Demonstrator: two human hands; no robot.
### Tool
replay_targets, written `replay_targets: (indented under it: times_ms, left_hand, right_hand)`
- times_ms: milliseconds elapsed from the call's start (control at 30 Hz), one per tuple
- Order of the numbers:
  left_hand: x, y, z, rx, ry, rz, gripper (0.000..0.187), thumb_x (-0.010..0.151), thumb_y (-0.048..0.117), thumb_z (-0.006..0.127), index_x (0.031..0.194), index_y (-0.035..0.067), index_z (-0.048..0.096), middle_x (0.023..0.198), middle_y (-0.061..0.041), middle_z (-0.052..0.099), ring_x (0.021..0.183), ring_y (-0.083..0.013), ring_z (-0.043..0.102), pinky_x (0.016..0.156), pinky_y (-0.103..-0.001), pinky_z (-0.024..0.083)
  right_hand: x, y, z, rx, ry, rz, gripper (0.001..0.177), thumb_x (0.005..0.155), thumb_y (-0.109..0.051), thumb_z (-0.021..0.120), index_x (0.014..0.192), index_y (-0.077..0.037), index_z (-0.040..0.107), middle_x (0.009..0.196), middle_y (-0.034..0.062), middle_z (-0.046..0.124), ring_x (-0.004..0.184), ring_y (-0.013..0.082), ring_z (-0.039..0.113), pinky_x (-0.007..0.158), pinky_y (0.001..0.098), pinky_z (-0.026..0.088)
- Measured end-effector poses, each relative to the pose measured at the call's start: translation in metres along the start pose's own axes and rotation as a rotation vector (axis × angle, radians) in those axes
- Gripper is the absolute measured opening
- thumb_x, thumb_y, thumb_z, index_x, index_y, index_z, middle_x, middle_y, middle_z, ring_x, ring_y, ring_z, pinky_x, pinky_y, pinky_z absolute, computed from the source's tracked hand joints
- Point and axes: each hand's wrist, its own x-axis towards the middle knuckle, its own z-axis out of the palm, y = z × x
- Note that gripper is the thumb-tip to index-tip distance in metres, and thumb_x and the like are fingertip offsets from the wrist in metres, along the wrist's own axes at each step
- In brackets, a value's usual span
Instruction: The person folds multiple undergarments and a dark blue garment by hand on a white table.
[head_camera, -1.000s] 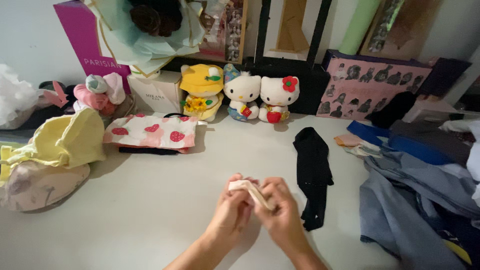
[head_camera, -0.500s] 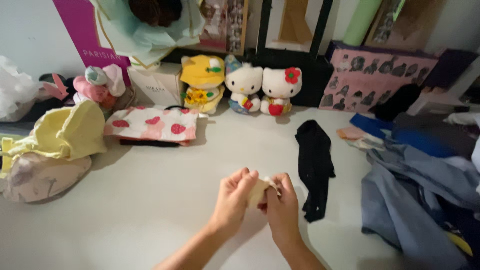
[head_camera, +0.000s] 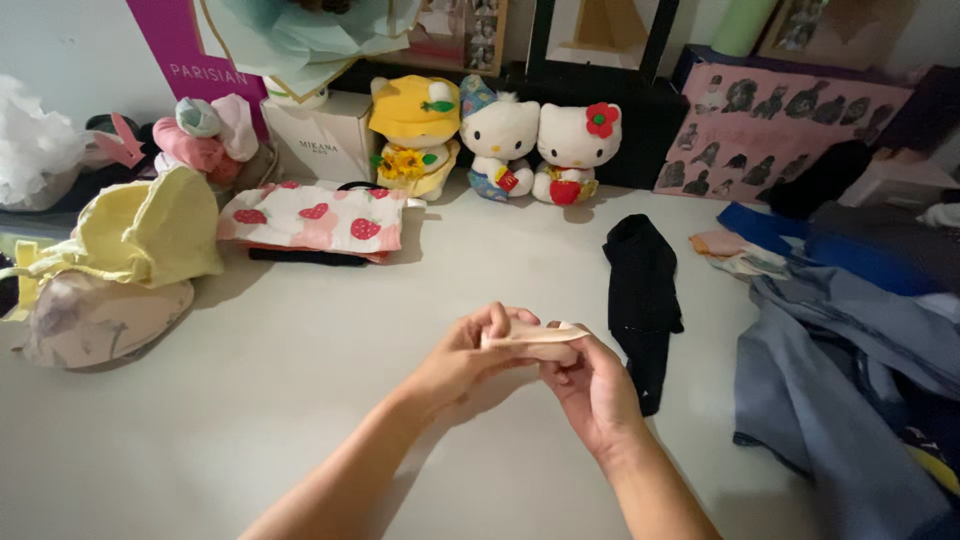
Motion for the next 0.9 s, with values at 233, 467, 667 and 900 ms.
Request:
replay_targets:
  times_ms: [233, 467, 667, 900]
  left_hand:
    - [0.006, -0.015, 0.008, -0.103, 0.345, 0.129, 0.012, 0.102, 0.007, 0.052, 0.096, 0.011, 0.043, 0.124, -0.011, 0.061, 0.096, -0.0167, 0.063, 0.088, -0.033, 0.055]
    - [0.003, -0.01, 0.01, 0.151, 0.391, 0.392, 0.015, 0.098, 0.002, 0.054, 0.09, 0.008, 0.043, 0.127, -0.012, 0.067, 0.096, -0.0085, 0.059, 0.087, -0.026, 0.052]
    - [0.005, -0.029, -0.002, -0.324, 0.45, 0.168, 0.021, 0.104, 0.015, 0.058, 0.089, 0.013, 0.043, 0.085, 0.005, 0.053, 0.074, -0.0019, 0.048, 0.067, -0.023, 0.045]
    - [0.009, -0.023, -0.005, -0.366, 0.491, 0.006, 0.025, 0.104, 0.027, 0.062, 0.085, 0.017, 0.048, 0.077, 0.007, 0.05, 0.067, -0.0038, 0.049, 0.058, -0.026, 0.046]
  right_hand:
    - [-0.015, 0.003, 0.014, -0.606, -0.149, -0.381, 0.024, 0.09, -0.014, 0.061, 0.071, 0.002, 0.065, 0.105, 0.0013, 0.061, 0.077, 0.0104, 0.052, 0.068, 0.0263, 0.043]
    - [-0.014, 0.006, 0.017, -0.726, -0.169, -0.628, 0.041, 0.106, -0.03, 0.059, 0.075, -0.003, 0.063, 0.097, 0.0037, 0.066, 0.073, 0.0085, 0.05, 0.064, 0.0236, 0.042]
    - [-0.011, 0.011, 0.013, -0.702, -0.038, -0.484, 0.038, 0.102, -0.037, 0.059, 0.084, -0.004, 0.064, 0.073, -0.0007, 0.055, 0.068, 0.0086, 0.05, 0.063, 0.026, 0.05]
    - [-0.008, 0.013, 0.015, -0.694, -0.012, -0.307, 0.037, 0.1, -0.035, 0.058, 0.079, -0.005, 0.063, 0.07, -0.0007, 0.059, 0.066, 0.008, 0.058, 0.064, 0.0268, 0.058]
